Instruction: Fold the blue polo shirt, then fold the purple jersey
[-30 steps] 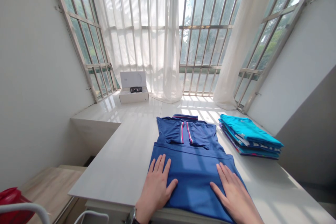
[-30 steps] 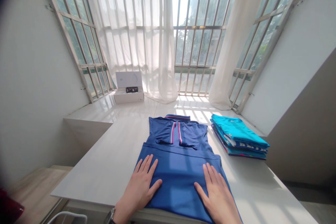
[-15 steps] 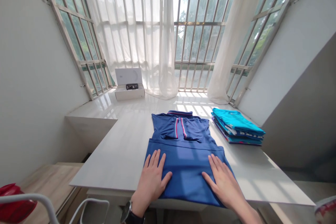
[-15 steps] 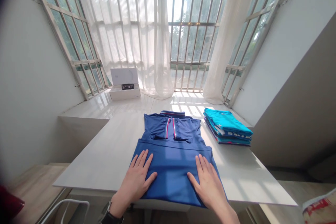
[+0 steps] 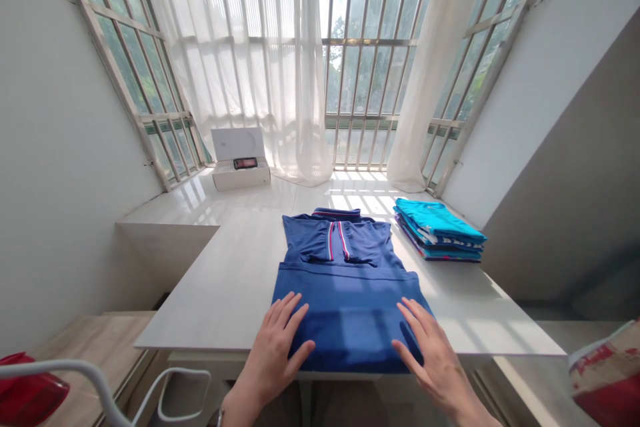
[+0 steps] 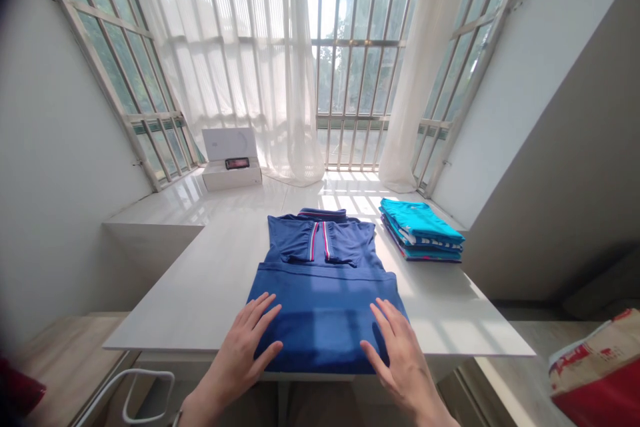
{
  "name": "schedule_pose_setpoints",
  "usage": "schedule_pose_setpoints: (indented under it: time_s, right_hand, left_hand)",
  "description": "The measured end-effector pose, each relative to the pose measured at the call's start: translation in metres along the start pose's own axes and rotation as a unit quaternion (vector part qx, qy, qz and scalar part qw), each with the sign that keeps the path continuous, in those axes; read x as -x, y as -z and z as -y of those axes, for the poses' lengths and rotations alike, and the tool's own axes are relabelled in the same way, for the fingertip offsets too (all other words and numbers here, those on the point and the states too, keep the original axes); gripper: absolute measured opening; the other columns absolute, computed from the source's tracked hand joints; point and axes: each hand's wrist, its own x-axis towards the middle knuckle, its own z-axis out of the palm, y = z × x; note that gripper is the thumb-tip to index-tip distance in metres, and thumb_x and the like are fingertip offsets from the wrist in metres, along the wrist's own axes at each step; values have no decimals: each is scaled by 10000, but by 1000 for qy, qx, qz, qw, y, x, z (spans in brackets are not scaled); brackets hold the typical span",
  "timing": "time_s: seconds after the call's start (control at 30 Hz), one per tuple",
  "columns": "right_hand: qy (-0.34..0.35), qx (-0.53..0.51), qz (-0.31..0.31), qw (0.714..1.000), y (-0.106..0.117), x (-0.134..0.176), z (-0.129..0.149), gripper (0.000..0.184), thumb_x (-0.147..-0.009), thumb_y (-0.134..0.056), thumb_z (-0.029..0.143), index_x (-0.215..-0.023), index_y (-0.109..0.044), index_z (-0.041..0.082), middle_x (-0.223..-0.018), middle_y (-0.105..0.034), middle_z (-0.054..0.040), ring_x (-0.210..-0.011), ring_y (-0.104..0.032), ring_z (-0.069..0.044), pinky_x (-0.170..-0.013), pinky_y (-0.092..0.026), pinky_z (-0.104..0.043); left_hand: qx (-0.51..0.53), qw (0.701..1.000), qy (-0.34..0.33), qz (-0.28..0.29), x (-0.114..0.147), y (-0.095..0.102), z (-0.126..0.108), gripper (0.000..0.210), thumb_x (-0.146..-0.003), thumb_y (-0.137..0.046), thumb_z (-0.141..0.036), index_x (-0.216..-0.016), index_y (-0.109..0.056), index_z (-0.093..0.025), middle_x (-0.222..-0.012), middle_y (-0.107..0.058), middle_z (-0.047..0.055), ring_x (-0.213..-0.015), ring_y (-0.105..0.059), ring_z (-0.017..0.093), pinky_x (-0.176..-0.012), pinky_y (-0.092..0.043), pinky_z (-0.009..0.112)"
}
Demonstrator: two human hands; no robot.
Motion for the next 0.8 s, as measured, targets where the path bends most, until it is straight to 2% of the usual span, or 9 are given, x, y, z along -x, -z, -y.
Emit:
schedule_pose_setpoints:
  time_s: [0.1, 0.2, 0.27, 0.37, 0.6, 0.8]
  right_hand:
    - [65, 32, -16, 997, 4, 28, -6, 785, -890, -653, 534, -1566, -377, 246, -1533, -536, -96, -1371, -530, -329, -1117, -431, -430]
    - [103, 75, -39, 991, -4, 43, -12, 833, -874, -657, 437, -1606, -320, 223, -1508, -566, -103, -1324, -565, -335, -1133, -381, -441]
    - [99, 89, -66, 989, -12, 44, -12, 820, -893, -613, 297, -1630, -262, 224, -1449, -619, -108, -1281, -597, -319, -1138, -359, -455]
    - [71, 85, -91, 990, -21, 41, -8, 830, -895, -562, 177, -1645, -215, 241, -1382, -665, -115, -1231, -627, -317, -1134, -350, -486]
    - [60, 54, -94, 992, -18, 41, -5, 835, -877, -519, 124, -1644, -222, 267, -1381, -661, -108, -1237, -620, -316, -1138, -353, -490]
    - [68, 23, -98, 993, -20, 44, -12, 798, -872, -493, 149, -1629, -273, 267, -1395, -650, -106, -1260, -608, -335, -1136, -367, -496]
  left_hand:
    - [-39, 998, -48, -15, 27, -2, 8, 734, -860, -732, -413, -1528, -463, -266, -1588, -467, 79, -1411, -490, 322, -1124, -472, 480]
    - [-98, 992, -65, -41, 40, -9, 11, 814, -784, -718, -195, -1544, -439, -272, -1588, -471, 49, -1383, -519, 305, -1118, -466, 452]
    - [-120, 988, -67, -66, 41, -14, 12, 816, -756, -658, -107, -1531, -459, -267, -1579, -483, 37, -1384, -518, 286, -1119, -454, 425]
    - [-120, 987, -72, -83, 38, -16, 10, 783, -756, -625, -125, -1517, -484, -248, -1572, -492, 43, -1395, -506, 286, -1119, -448, 414]
    - [-108, 987, -82, -89, 40, -16, 10, 772, -766, -578, -129, -1525, -471, -219, -1559, -505, 70, -1399, -509, 296, -1114, -466, 437]
    - [-30, 987, -87, -133, 43, -16, 15, 706, -774, -460, -72, -1474, -493, -150, -1439, -620, 110, -1380, -541, 250, -1136, -478, 415]
